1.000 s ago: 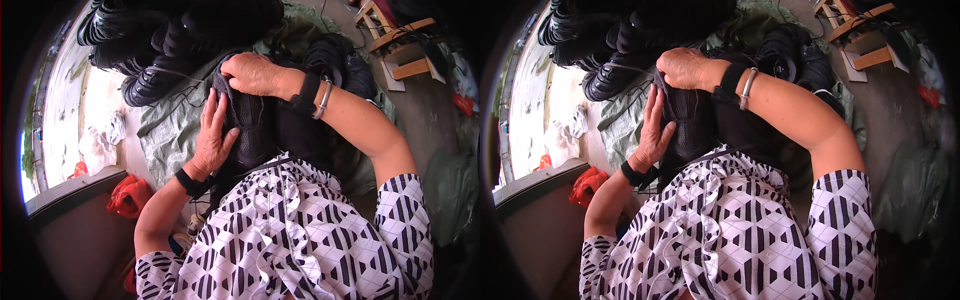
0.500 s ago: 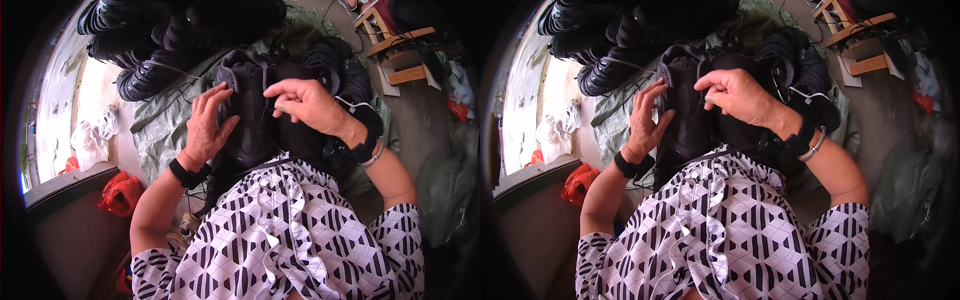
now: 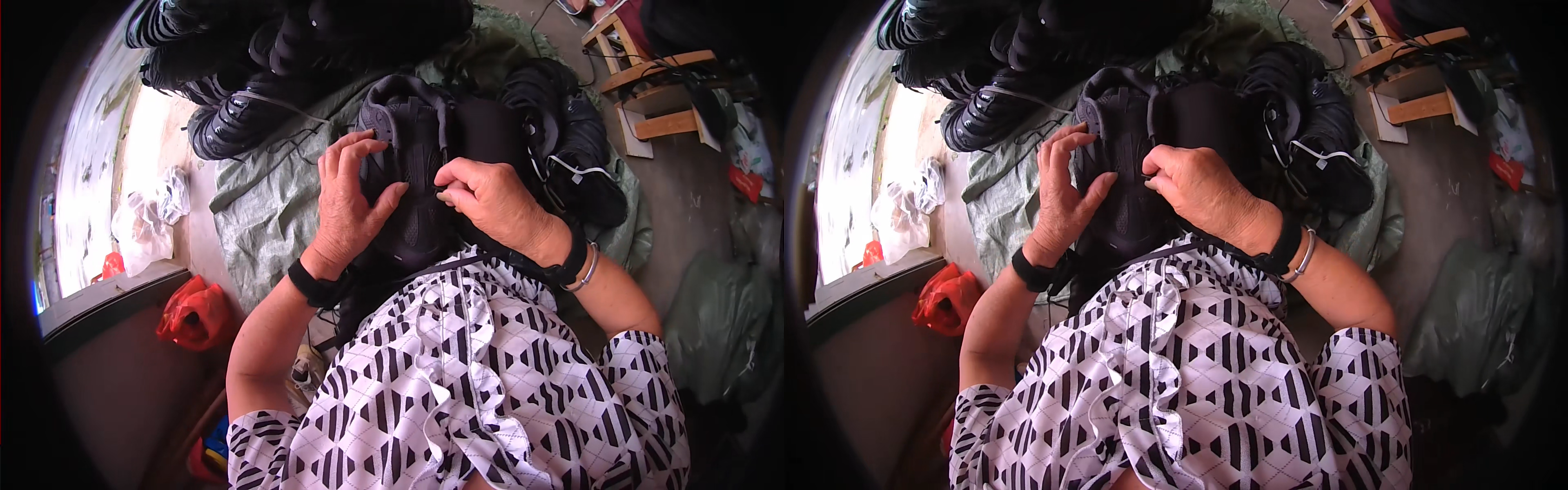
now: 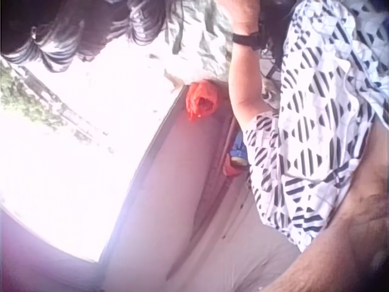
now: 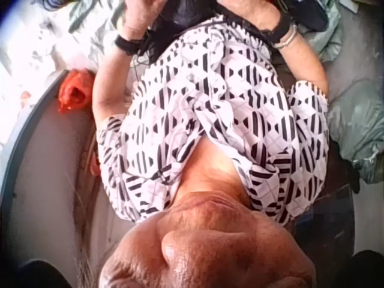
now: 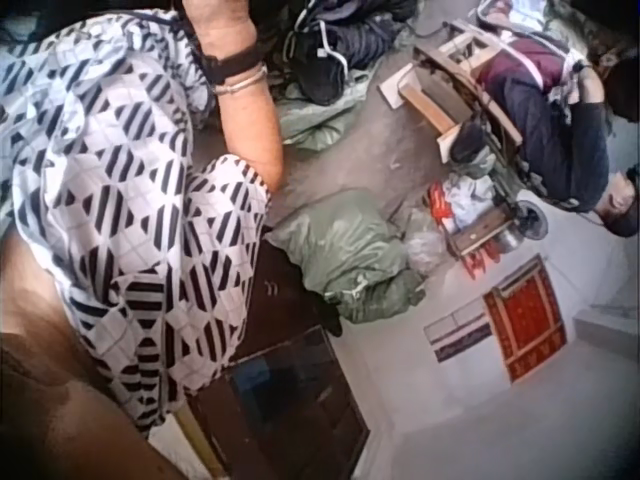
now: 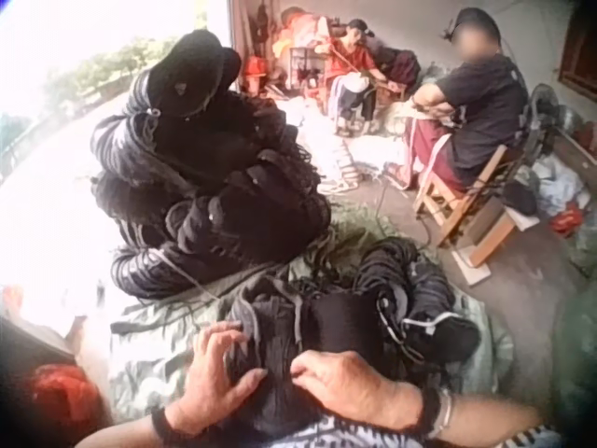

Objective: The person is sitting on the floor and lacing a black sneaker. They thread the laces through the eyelets, pull them tight, and tie a knot. The person then picks up another shoe from a pile and begins the lacing process again.

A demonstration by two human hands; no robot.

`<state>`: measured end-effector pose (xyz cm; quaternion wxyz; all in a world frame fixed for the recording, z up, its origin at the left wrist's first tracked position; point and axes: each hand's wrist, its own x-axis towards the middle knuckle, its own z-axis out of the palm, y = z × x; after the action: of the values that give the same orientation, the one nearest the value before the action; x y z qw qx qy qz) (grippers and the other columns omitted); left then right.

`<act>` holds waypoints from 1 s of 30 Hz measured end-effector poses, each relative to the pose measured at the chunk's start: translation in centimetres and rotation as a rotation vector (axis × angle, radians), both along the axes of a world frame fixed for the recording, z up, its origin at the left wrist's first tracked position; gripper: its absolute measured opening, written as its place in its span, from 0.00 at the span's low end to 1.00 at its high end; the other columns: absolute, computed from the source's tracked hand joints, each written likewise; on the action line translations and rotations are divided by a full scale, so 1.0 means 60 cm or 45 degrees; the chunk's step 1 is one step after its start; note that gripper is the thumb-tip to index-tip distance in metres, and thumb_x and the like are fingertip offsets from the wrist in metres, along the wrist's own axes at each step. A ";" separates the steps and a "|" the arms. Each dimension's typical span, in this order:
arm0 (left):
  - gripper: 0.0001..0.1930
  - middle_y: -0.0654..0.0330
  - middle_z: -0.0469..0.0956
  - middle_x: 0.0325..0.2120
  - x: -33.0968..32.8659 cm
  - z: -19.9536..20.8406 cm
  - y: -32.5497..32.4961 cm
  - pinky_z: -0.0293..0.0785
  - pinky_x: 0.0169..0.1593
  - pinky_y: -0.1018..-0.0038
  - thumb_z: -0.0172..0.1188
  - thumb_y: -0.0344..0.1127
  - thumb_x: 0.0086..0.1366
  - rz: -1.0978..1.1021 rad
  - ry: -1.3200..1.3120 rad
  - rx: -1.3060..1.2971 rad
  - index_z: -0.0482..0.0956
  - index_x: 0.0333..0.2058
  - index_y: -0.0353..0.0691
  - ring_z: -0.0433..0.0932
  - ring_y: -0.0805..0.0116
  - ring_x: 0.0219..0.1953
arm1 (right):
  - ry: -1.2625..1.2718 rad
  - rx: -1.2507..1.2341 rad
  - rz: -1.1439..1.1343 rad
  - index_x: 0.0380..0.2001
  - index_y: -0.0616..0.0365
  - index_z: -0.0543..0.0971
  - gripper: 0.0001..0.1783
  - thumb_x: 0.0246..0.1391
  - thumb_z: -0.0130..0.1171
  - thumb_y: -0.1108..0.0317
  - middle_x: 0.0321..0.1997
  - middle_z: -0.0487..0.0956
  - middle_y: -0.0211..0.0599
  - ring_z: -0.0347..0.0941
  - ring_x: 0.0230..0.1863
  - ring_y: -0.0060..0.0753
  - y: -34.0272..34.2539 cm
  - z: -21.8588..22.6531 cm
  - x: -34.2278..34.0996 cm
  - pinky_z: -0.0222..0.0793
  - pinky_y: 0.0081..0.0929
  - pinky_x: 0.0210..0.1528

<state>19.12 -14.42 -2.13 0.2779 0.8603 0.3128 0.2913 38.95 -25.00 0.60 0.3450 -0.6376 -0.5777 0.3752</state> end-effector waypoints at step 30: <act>0.30 0.53 0.66 0.56 -0.003 -0.018 -0.002 0.58 0.60 0.59 0.70 0.37 0.49 -0.009 -0.081 -0.026 0.70 0.52 0.45 0.63 0.50 0.56 | 0.462 -0.153 -0.225 0.33 0.64 0.80 0.05 0.51 0.61 0.76 0.26 0.81 0.33 0.76 0.26 0.19 -0.008 -0.003 -0.016 0.72 0.18 0.30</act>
<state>18.94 -14.53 -3.23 0.2976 0.8487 0.3037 0.3145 37.98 -25.49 0.44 0.4363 -0.6272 -0.4244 0.4860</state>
